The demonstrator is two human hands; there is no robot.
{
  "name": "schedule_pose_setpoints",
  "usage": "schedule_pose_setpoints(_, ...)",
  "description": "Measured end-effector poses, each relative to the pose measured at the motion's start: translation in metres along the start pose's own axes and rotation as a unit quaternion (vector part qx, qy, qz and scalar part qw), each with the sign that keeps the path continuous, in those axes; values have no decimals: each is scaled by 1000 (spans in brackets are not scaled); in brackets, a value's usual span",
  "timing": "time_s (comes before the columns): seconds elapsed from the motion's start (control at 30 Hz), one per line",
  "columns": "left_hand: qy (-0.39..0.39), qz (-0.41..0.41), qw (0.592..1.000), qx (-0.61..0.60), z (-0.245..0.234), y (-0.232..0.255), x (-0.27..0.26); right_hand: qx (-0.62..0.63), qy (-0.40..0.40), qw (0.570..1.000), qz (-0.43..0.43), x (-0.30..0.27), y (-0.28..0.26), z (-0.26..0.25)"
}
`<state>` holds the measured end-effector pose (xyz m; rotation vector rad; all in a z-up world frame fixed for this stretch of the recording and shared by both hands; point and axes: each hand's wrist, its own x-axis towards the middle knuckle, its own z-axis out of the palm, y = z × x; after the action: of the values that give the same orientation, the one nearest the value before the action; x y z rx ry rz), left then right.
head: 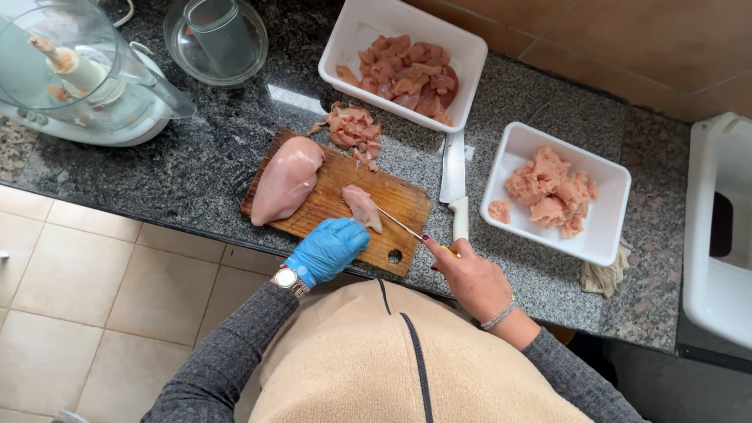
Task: Cutting raw chicken breast into smaller pieces and processing them using a food processor.
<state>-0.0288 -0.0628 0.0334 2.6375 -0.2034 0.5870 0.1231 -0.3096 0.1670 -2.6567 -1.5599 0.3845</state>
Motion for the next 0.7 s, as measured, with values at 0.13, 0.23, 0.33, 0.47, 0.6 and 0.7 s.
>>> schedule_pose_setpoints(0.13, -69, -3, 998, 6, 11, -5, -8, 2, 31, 999, -31, -1, -7, 4)
schedule_pose_setpoints(0.23, -28, 13, 999, -16, 4, 0, -1, 6, 35, 999, -41, 0, -13, 6)
schedule_pose_setpoints(0.33, 16, 23, 999, -32, 7, -3, -1, -2, 43, 998, -51, 3, -17, 7)
schedule_pose_setpoints(0.47, -50, 22, 998, -37, 9, -7, -3, -17, 44, 996, -78, 2, -16, 15)
schedule_pose_setpoints(0.6, -90, -1, 995, -37, 7, -8, -1, -45, 6, 997, -59, 13, -22, 19)
schedule_pose_setpoints(0.7, -86, -4, 995, -42, 5, -6, -1, -42, -34, 998, -39, 29, -29, 27)
